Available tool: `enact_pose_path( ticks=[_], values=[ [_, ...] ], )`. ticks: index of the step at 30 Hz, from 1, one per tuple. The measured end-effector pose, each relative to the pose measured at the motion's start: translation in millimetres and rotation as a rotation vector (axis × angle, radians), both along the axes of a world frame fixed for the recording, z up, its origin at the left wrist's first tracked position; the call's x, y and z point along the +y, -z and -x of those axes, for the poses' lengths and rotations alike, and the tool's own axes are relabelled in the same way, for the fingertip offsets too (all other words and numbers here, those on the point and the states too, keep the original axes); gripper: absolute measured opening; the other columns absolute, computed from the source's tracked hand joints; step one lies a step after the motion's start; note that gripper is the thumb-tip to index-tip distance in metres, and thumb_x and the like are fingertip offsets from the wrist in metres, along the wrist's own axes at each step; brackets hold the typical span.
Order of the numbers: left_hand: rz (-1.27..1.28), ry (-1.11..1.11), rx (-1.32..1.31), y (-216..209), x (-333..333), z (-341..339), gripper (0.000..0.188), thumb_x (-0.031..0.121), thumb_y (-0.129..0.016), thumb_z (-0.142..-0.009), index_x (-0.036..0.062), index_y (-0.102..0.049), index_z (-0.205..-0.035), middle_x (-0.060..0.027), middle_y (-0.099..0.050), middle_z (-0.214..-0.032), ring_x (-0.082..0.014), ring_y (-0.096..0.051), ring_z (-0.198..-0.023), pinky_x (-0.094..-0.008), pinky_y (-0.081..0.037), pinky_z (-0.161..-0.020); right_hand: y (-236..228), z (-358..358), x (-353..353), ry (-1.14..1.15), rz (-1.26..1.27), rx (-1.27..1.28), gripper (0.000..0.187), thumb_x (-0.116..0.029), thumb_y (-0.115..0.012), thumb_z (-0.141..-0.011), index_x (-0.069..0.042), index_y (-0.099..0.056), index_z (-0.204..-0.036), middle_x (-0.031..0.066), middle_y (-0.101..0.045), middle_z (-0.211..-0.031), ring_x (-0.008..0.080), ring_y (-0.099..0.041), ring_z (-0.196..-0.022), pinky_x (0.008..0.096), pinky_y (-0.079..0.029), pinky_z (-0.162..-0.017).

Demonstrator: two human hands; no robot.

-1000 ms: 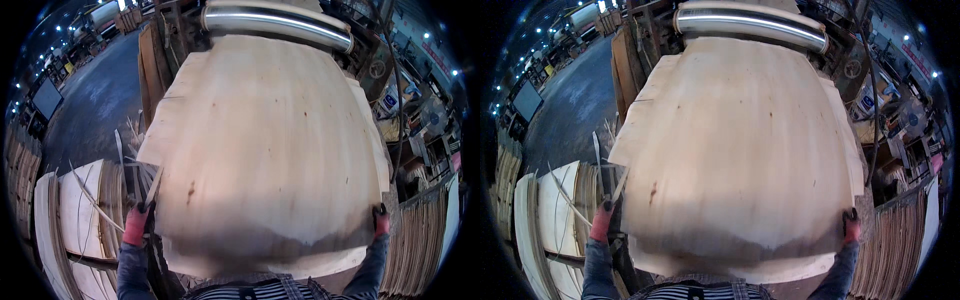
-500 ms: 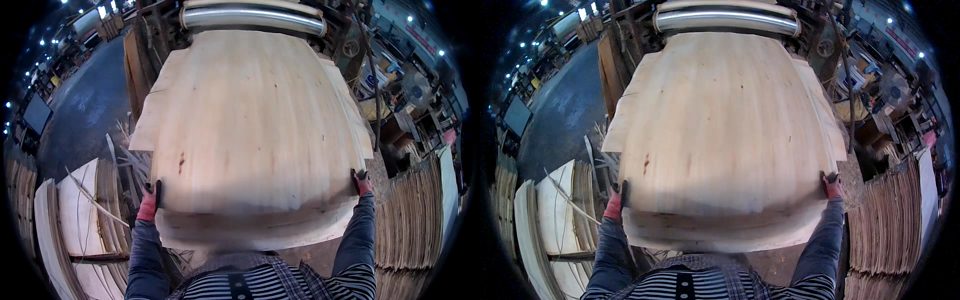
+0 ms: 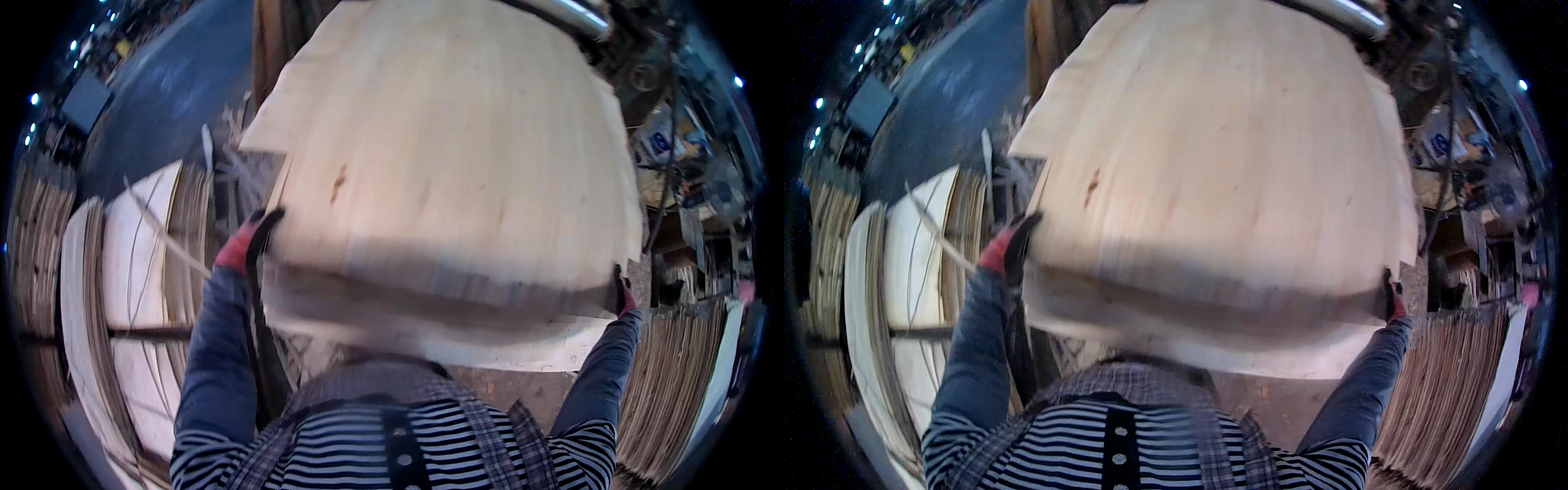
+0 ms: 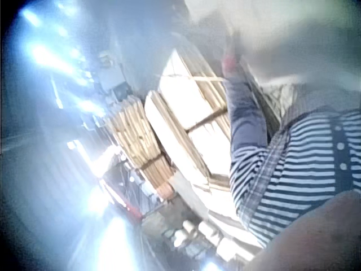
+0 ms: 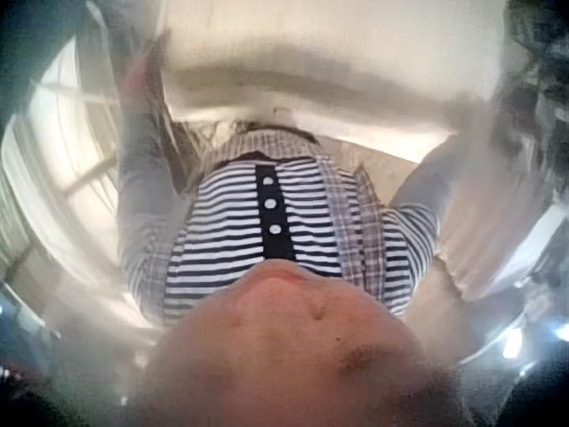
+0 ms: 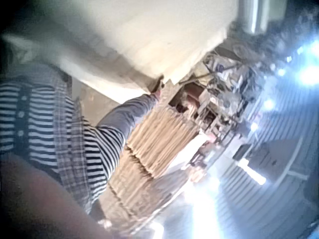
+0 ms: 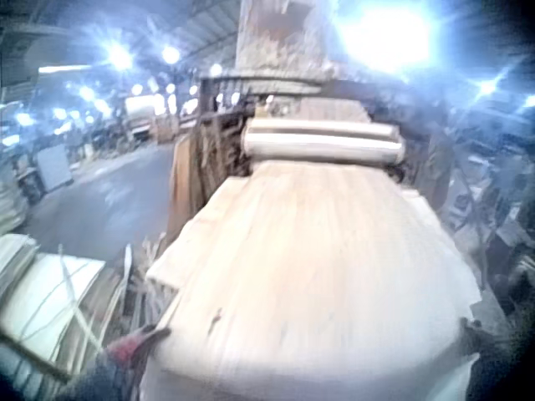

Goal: The person repeatedly feeds large sheets of wood veneer into a roller press machine, aligns them by hand, and stacks the processed sheets on a nearby pile. The person handles the veneer sheets one at a time throughout the clip.

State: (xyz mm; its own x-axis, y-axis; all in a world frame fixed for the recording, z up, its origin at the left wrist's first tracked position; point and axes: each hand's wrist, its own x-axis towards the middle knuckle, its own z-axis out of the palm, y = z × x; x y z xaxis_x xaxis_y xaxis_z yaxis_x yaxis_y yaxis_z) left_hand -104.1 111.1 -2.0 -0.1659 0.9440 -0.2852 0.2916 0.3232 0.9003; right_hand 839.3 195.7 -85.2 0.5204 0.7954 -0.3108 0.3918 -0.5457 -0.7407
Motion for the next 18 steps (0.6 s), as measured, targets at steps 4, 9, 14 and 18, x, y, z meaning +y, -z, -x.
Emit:
enact_pose_path(
  ticks=[4, 9, 14, 18],
  values=[
    [0.152, -0.109, -0.001, -14.7, -20.5, 8.2, 0.049, 0.036, -0.046, -0.088, 0.0001, -0.045, -0.122, -0.0039, -0.055, -0.109, -0.0107, -0.051, -0.092, -0.0246, -0.038, -0.083, -50.6, 117.7, 15.7, -0.138, 0.015, 0.084, 0.050, -0.056, -0.050, -0.079, -0.010, -0.060, -0.095, 0.0012, -0.055, -0.077, 0.0160, -0.050, -0.068, 0.0309, -0.041, -0.059],
    [0.153, -0.271, 0.336, 89.5, 9.2, 74.3, 0.054, 0.043, -0.052, -0.080, 0.0005, -0.051, -0.113, -0.0152, -0.059, -0.102, -0.0278, -0.056, -0.094, -0.0343, -0.043, -0.080, -19.8, 36.6, 3.2, -0.248, -0.036, -0.247, 0.041, -0.045, -0.052, -0.080, -0.006, -0.061, -0.091, 0.0016, -0.056, -0.074, 0.0151, -0.050, -0.062, 0.0313, -0.040, -0.055],
    [0.130, -0.251, 0.746, 61.0, -31.7, 57.2, 0.055, 0.041, -0.052, -0.079, 0.0019, -0.046, -0.118, -0.0228, -0.056, -0.103, -0.0352, -0.053, -0.098, -0.0408, -0.042, -0.085, -28.4, 54.4, 22.9, -0.187, -0.125, -0.284, 0.045, -0.041, -0.061, -0.077, -0.005, -0.059, -0.104, 0.0039, -0.061, -0.091, 0.0187, -0.057, -0.074, 0.0337, -0.047, -0.064],
    [0.164, -0.220, 0.852, -2.1, -29.1, -21.8, 0.053, 0.037, -0.053, -0.079, 0.0003, -0.046, -0.117, -0.0235, -0.052, -0.111, -0.0330, -0.048, -0.106, -0.0362, -0.040, -0.089, 9.9, -41.7, 18.1, -0.214, -0.098, 0.094, 0.041, -0.038, -0.057, -0.080, -0.005, -0.060, -0.104, 0.0044, -0.061, -0.090, 0.0171, -0.055, -0.078, 0.0329, -0.045, -0.071]
  ],
)
